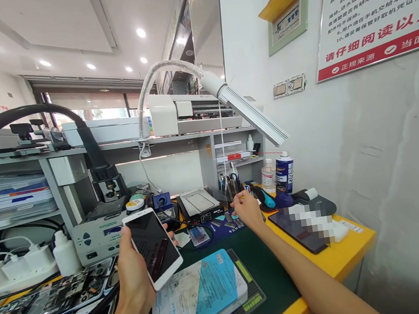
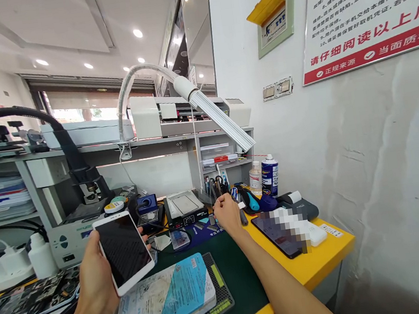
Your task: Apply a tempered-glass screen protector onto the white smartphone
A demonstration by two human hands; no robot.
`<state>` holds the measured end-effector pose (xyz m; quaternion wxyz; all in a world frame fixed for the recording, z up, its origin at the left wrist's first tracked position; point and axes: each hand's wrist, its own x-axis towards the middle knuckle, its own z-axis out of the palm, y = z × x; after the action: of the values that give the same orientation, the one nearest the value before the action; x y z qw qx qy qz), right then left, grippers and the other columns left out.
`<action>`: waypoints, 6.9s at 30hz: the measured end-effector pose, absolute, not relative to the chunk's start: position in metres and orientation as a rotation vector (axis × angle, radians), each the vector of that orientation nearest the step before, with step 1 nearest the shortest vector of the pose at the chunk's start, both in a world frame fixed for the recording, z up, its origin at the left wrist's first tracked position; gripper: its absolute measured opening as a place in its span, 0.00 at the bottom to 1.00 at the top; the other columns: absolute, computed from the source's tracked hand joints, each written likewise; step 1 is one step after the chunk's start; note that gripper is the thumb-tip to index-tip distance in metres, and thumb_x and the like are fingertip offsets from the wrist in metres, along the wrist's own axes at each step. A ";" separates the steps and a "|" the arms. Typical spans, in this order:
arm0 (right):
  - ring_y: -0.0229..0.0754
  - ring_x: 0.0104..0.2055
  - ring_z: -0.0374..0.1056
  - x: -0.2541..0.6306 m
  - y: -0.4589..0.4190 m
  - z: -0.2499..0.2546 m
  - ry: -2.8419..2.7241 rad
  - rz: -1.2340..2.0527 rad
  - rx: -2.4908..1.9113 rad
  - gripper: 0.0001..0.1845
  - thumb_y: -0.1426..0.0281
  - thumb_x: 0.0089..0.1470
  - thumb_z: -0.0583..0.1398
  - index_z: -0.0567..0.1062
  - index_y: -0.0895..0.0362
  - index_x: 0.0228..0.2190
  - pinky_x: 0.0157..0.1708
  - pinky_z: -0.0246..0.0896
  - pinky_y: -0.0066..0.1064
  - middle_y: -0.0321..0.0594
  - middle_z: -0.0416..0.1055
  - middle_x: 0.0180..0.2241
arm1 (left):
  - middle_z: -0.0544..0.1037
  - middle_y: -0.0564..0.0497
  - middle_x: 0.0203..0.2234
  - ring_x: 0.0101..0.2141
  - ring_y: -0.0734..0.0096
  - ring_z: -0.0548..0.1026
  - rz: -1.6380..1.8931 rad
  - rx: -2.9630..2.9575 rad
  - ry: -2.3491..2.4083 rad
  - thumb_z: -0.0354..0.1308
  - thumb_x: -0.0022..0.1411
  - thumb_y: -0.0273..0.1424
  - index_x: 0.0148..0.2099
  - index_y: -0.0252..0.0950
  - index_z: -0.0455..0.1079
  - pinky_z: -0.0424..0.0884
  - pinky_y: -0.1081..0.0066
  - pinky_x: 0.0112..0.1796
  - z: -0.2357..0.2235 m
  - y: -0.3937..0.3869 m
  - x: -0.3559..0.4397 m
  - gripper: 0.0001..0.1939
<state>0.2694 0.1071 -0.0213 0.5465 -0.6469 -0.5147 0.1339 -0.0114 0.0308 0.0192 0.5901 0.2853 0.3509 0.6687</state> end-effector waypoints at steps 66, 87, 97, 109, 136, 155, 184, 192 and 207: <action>0.47 0.47 0.72 0.269 0.164 -0.042 -1.291 0.727 -1.756 0.18 0.64 0.64 0.60 0.71 0.59 0.53 0.45 0.71 0.44 0.46 0.71 0.51 | 0.85 0.41 0.30 0.26 0.55 0.83 1.530 0.644 0.848 0.41 0.72 0.41 0.57 0.32 0.74 0.81 0.59 0.28 0.017 0.036 -0.010 0.27; 0.46 0.47 0.72 0.282 0.159 -0.039 -1.383 0.573 -1.830 0.17 0.63 0.64 0.60 0.73 0.59 0.51 0.46 0.71 0.43 0.46 0.71 0.50 | 0.84 0.35 0.36 0.32 0.49 0.84 1.522 0.733 0.955 0.37 0.72 0.43 0.64 0.26 0.65 0.80 0.52 0.34 0.022 0.031 -0.004 0.32; 0.46 0.47 0.72 0.265 0.167 -0.043 -1.401 0.247 -1.950 0.17 0.62 0.64 0.60 0.73 0.60 0.50 0.47 0.70 0.44 0.46 0.72 0.49 | 0.84 0.34 0.36 0.31 0.48 0.83 1.482 0.719 0.975 0.40 0.72 0.43 0.60 0.24 0.68 0.81 0.51 0.31 0.018 0.032 -0.003 0.30; 0.46 0.47 0.72 0.267 0.170 -0.050 -1.477 0.185 -1.986 0.16 0.63 0.64 0.60 0.73 0.60 0.49 0.46 0.71 0.43 0.47 0.72 0.49 | 0.84 0.35 0.38 0.33 0.48 0.84 1.509 0.673 0.995 0.43 0.71 0.44 0.58 0.29 0.72 0.81 0.51 0.33 0.015 0.034 -0.003 0.29; 0.49 0.43 0.73 0.267 0.153 -0.024 -1.354 0.197 -1.970 0.17 0.61 0.62 0.61 0.76 0.63 0.42 0.43 0.67 0.39 0.49 0.76 0.40 | 0.84 0.35 0.37 0.30 0.49 0.83 1.492 0.676 0.961 0.41 0.71 0.44 0.61 0.28 0.68 0.81 0.48 0.34 0.020 0.031 -0.002 0.30; 0.45 0.30 0.68 0.251 0.123 0.002 -1.234 0.225 -1.540 0.09 0.67 0.54 0.57 0.71 0.54 0.24 0.28 0.52 0.31 0.40 0.75 0.27 | 0.81 0.33 0.44 0.48 0.43 0.79 1.571 0.428 0.755 0.49 0.67 0.44 0.57 0.29 0.70 0.73 0.42 0.50 0.014 0.003 -0.006 0.27; 0.43 0.29 0.68 0.252 0.125 -0.007 -1.284 0.377 -1.481 0.11 0.69 0.50 0.58 0.69 0.55 0.19 0.29 0.55 0.30 0.40 0.75 0.25 | 0.68 0.24 0.61 0.59 0.34 0.69 1.463 0.311 0.751 0.50 0.67 0.38 0.71 0.26 0.50 0.76 0.39 0.48 -0.002 -0.048 -0.012 0.35; 0.44 0.30 0.70 0.253 0.132 -0.014 -1.383 0.333 -1.567 0.10 0.69 0.52 0.57 0.74 0.56 0.21 0.28 0.56 0.30 0.42 0.76 0.26 | 0.73 0.28 0.56 0.55 0.36 0.74 1.282 0.537 0.955 0.56 0.66 0.38 0.70 0.27 0.53 0.73 0.38 0.50 0.005 -0.044 -0.032 0.36; 0.54 0.51 0.64 0.241 0.141 -0.044 -1.999 -0.273 -1.401 0.15 0.70 0.59 0.61 0.78 0.54 0.48 0.37 0.65 0.37 0.48 0.76 0.49 | 0.80 0.35 0.44 0.43 0.46 0.80 1.024 0.683 1.452 0.60 0.60 0.49 0.56 0.35 0.70 0.76 0.61 0.29 0.013 -0.031 -0.061 0.30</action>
<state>0.2413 0.1408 -0.0439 0.3358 -0.5373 -0.7665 -0.1047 -0.0607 -0.0313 0.0130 0.5803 0.2921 0.6214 0.4379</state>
